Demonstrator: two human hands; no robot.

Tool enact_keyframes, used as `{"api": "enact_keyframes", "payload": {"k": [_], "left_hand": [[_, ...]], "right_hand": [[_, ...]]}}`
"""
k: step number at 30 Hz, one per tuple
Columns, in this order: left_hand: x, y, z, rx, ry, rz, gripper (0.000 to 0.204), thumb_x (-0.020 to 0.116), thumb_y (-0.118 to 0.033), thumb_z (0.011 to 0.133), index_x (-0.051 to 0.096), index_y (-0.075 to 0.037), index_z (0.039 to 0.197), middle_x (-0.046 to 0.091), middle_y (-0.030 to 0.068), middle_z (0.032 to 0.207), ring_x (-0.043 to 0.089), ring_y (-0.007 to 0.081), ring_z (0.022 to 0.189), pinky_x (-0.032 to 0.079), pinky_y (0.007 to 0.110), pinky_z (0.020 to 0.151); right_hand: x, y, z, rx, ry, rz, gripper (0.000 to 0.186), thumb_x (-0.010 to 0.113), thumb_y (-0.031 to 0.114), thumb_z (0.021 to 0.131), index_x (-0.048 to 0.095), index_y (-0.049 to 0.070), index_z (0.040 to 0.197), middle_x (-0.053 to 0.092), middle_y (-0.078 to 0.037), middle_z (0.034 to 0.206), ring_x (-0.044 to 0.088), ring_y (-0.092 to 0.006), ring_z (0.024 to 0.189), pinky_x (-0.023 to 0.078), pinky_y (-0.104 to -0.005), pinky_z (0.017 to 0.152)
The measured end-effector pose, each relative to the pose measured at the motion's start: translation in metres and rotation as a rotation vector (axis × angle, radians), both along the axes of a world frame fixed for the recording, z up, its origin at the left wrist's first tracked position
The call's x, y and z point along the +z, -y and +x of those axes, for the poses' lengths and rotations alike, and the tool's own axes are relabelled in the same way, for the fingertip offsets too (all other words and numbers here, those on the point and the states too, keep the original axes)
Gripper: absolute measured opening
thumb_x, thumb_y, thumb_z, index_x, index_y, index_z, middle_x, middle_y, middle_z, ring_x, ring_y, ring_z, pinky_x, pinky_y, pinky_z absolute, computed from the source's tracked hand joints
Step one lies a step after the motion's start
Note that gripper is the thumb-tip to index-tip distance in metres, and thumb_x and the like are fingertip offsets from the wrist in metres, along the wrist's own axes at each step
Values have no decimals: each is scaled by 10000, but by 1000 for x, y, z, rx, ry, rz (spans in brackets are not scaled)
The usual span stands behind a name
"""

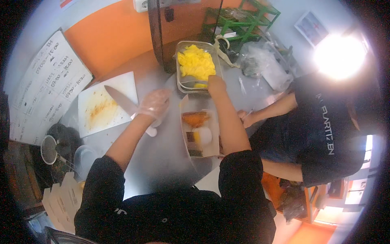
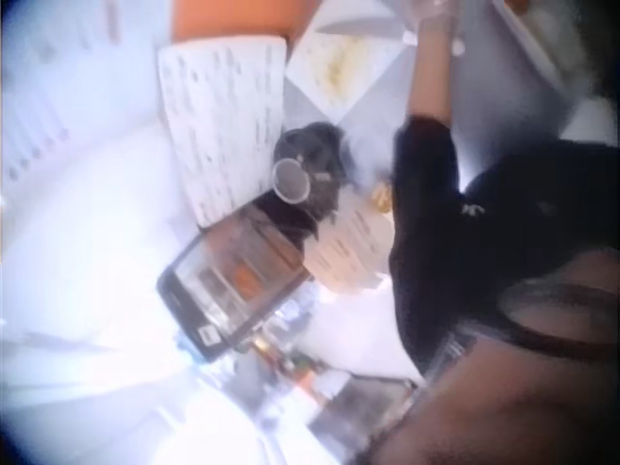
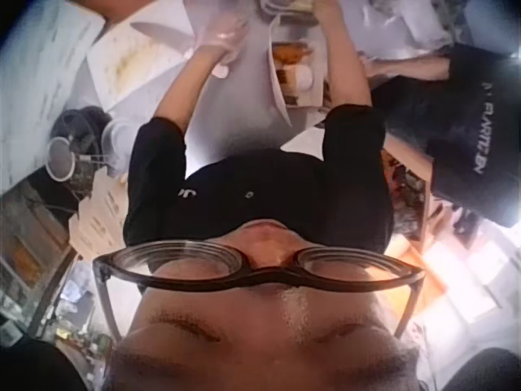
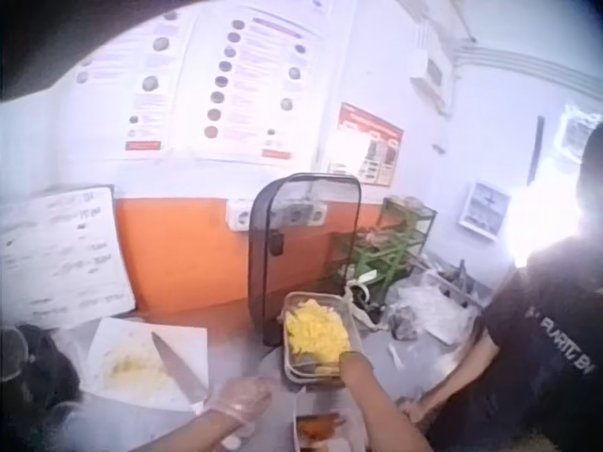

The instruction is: The person slices a fried cutlet on a board using a knife, places it into a box with rice, and then scoops scrambled eggs into the boxes.

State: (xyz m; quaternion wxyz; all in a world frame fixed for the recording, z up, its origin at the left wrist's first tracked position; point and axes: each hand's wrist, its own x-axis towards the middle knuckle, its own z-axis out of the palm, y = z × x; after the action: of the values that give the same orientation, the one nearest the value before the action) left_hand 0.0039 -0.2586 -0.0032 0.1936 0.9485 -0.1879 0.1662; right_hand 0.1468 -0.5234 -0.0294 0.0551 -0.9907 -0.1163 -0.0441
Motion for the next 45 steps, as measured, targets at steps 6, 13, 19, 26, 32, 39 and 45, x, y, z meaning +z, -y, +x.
{"api": "enact_keyframes", "payload": {"k": [6,13,19,26,32,39,45], "left_hand": [[6,63,76,181,-234,124,380,527,-153,793,575,-107,1167,540,140,1180,549,305,1078,467,411,889],[10,58,104,211,-470,-16,489,557,-209,759,535,-120,1239,433,133,1323,533,270,1099,445,378,907],[1,61,121,144,-193,236,328,543,-274,820,630,-72,1064,639,160,1056,638,301,946,510,412,823],[-20,76,121,128,-215,61,267,489,-221,846,645,-48,975,662,176,939,648,330,871,519,432,762],[-29,63,118,228,-218,-94,259,474,-218,876,603,-52,1026,648,208,922,643,342,871,519,452,750],[-64,64,137,231,-118,-79,245,496,-214,864,605,-42,1000,641,213,877,644,347,835,524,443,694],[-66,61,132,185,-49,-69,248,524,-228,840,598,-72,1017,642,205,814,644,350,776,528,444,671]], "right_hand": [[9,-14,-21,103,105,-96,244,528,134,830,500,27,1047,632,-188,834,630,-353,832,494,-458,721],[31,-5,-37,370,-67,-154,297,539,117,800,481,91,1091,630,-142,734,648,-317,730,503,-443,621],[31,-2,-44,366,37,-213,307,529,63,776,499,88,1081,641,-150,737,648,-332,695,499,-460,593],[1,-25,-29,286,-56,-83,283,535,63,776,515,69,1059,645,-168,743,646,-354,704,496,-484,609],[40,-35,-30,100,-60,-77,305,512,82,796,541,66,1099,645,-213,790,641,-375,765,499,-480,674],[-2,-37,-10,310,-57,-125,346,498,84,804,521,73,1149,653,-193,786,650,-357,755,513,-459,646],[23,-37,-7,141,-2,-112,327,488,80,809,532,76,1133,650,-201,787,649,-358,754,510,-467,652]]}}
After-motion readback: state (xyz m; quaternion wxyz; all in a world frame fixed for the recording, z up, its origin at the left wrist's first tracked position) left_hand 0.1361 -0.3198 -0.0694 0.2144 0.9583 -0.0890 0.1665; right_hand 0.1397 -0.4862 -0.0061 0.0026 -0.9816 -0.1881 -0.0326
